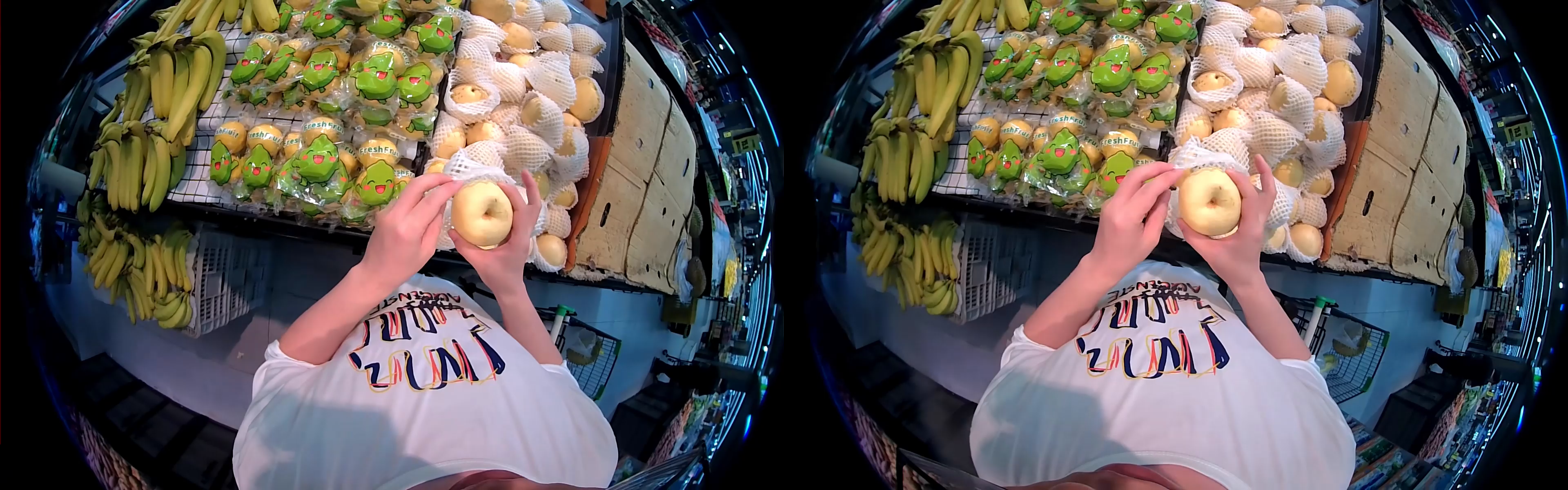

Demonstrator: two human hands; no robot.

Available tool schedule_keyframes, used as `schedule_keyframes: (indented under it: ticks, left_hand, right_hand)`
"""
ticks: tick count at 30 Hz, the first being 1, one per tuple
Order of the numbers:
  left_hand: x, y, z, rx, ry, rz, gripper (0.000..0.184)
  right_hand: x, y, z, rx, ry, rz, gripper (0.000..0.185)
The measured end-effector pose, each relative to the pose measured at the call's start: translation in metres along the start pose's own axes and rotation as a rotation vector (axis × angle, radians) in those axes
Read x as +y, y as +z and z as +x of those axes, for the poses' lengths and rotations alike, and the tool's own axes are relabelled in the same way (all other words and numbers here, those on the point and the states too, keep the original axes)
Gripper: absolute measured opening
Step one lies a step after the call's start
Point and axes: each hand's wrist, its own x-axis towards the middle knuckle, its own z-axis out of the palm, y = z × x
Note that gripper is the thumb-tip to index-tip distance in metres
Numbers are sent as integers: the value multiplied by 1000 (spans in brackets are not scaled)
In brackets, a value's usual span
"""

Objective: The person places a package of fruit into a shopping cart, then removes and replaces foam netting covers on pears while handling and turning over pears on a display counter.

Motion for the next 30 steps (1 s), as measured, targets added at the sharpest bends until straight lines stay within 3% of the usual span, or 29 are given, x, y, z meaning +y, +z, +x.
schedule_keyframes:
  ticks: [10,13,17,19,21,22,23,25,26,27,30]
  left_hand:
    - [0,-1,-9,-64,483,52,34]
    - [12,1,-8,-103,567,41,32]
    - [12,2,-8,-183,579,53,34]
    - [8,4,-17,-37,577,-27,28]
    - [-3,3,-36,110,367,-97,28]
    - [-7,4,-44,130,155,-127,30]
    - [-17,7,-43,162,12,-198,40]
    - [-8,8,-29,47,-380,-806,56]
    - [-13,6,-27,-141,-504,-1049,77]
    - [-9,9,-27,-173,-612,-1195,89]
    - [-7,7,-30,-395,-743,-1406,102]
  right_hand:
    - [14,14,-21,-19,163,306,83]
    - [14,13,-20,-8,200,384,81]
    - [15,9,-18,55,87,273,82]
    - [12,7,-16,114,20,235,83]
    - [8,-2,-6,161,-157,87,81]
    - [4,-4,-3,179,-214,69,80]
    - [2,-4,-2,196,-271,52,80]
    - [4,-5,-4,128,-322,-13,88]
    - [1,-2,-3,115,-339,-5,87]
    - [-2,3,-2,101,-359,5,86]
    - [-10,13,-1,81,-382,-5,84]
